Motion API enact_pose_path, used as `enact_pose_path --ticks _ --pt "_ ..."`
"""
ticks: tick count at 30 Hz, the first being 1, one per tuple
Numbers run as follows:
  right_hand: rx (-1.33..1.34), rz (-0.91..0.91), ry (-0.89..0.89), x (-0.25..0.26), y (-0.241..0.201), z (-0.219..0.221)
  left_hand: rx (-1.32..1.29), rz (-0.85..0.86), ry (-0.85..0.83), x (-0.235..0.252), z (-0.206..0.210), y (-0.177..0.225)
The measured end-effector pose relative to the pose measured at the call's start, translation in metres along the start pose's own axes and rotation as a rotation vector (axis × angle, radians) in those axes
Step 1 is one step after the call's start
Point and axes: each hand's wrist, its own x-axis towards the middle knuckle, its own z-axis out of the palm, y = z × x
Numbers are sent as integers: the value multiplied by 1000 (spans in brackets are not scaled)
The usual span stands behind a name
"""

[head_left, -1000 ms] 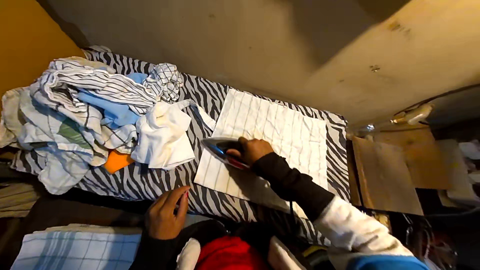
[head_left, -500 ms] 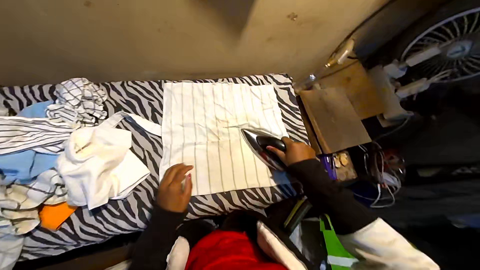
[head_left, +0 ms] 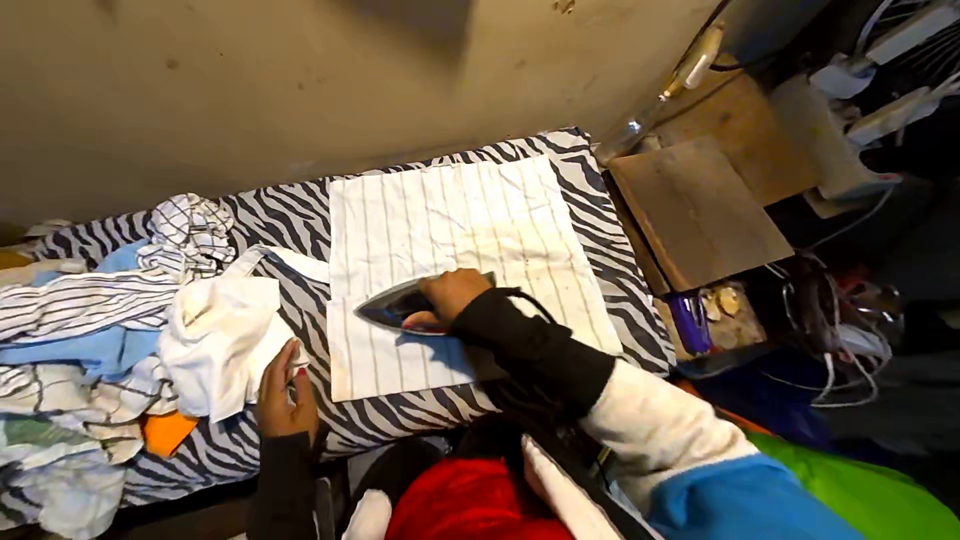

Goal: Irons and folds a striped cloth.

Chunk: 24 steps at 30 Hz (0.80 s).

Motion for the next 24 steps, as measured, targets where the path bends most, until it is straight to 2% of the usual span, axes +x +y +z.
enact_pose_path --ticks 2,4,7,9,11,13,15,16,18,21,24 --pt "54 -76 -101 -2 -31 11 20 31 95 -9 -13 19" --pt "108 -89 -198 -26 -53 23 70 99 153 -11 -18 34" --pt "167 93 -260 -82 -49 32 103 209 162 -4 -12 41" --pt "179 310 -198 -117 -19 30 54 239 118 0 -1 39" --pt "176 565 -72 -143 31 21 -6 242 37 4 12 37" --pt "178 819 99 -160 90 15 -55 278 -40 10 28 40" --pt "186 975 224 -165 122 9 -88 316 -147 19 47 49" --pt "211 969 221 -162 121 5 -89 333 -211 26 60 54" --pt "249 840 104 -145 92 0 -33 379 -340 49 89 60" --pt "184 592 -53 -97 41 -9 250 367 -467 95 129 47" --pt "118 558 96 -52 53 -28 490 263 -415 132 129 13"
